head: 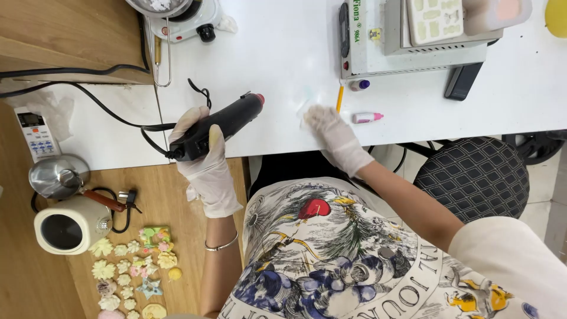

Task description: Cleaning wax from a white workbench surface using a heat gun and a cloth.

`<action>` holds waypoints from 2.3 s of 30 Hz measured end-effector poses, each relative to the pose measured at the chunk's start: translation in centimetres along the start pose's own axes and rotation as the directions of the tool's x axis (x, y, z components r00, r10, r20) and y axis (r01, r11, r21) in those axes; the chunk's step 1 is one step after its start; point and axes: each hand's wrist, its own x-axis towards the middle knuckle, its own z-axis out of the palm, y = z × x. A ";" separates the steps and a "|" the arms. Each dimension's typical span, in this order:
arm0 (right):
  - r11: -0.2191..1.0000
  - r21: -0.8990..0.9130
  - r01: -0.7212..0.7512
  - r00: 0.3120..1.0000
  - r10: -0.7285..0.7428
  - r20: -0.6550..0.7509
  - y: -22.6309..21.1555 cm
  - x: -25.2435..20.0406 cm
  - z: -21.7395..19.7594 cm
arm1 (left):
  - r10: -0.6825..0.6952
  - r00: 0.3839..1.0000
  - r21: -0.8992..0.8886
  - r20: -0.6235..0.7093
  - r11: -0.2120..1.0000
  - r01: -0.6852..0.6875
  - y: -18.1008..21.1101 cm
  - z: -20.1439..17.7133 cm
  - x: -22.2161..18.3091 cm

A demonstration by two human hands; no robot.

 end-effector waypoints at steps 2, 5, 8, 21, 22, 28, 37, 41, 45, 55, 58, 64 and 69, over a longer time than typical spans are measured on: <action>0.996 0.082 -0.044 0.982 0.058 -0.178 1.5 3.9 -0.1 | -0.010 1.000 0.005 -0.005 1.000 0.010 -0.1 0.0 -0.1; 0.975 0.172 -0.142 0.933 0.190 -0.305 0.7 10.2 -2.5 | -0.007 1.000 0.052 -0.001 0.999 0.007 -0.1 -0.2 -0.4; 0.996 0.088 -0.033 0.941 0.061 -0.334 -1.2 12.0 -2.8 | 0.010 1.000 0.071 0.007 0.997 -0.010 -0.4 -0.4 -0.9; 0.936 0.072 -0.345 0.831 0.340 -0.440 2.9 8.9 4.7 | -0.071 0.996 -0.037 -0.060 0.997 0.069 0.9 0.9 -1.3; 0.932 0.073 -0.354 0.827 0.349 -0.441 1.7 8.1 6.0 | -0.075 0.996 -0.042 -0.051 0.996 0.073 0.3 1.5 -1.5; 0.981 0.194 -0.014 0.897 0.098 -0.432 -2.0 -1.8 7.5 | -0.091 0.984 -0.110 0.151 0.988 0.108 -1.3 4.7 -1.9; 0.978 0.206 -0.028 0.846 0.133 -0.517 5.9 -7.3 3.7 | -0.173 0.947 -0.008 0.270 0.983 0.182 -2.4 7.3 -2.5; 0.986 0.158 -0.051 0.844 0.127 -0.521 7.9 -6.6 3.3 | -0.142 0.948 0.027 0.284 0.990 0.140 -3.6 8.1 -2.9; 0.977 0.192 -0.095 0.842 0.182 -0.508 8.9 -6.1 3.0 | -0.133 0.952 0.039 0.277 0.991 0.127 -4.7 8.6 -3.4; 0.982 0.144 -0.124 0.825 0.182 -0.535 9.6 -6.7 5.3 | -0.095 0.964 0.032 0.250 0.995 0.090 -4.6 9.0 -4.3; 0.953 0.252 -0.170 0.848 0.271 -0.455 9.8 -8.2 5.3 | -0.134 0.959 -0.026 0.251 0.989 0.145 -4.8 9.0 -4.8; 0.827 0.510 -0.238 0.746 0.492 -0.449 12.2 -10.8 6.7 | -0.101 0.963 -0.014 0.249 0.994 0.108 -4.7 9.3 -6.0; 0.834 0.424 -0.353 0.651 0.545 -0.529 10.5 -9.5 7.8 | -0.086 0.967 -0.019 0.241 0.995 0.093 -4.3 9.8 -7.2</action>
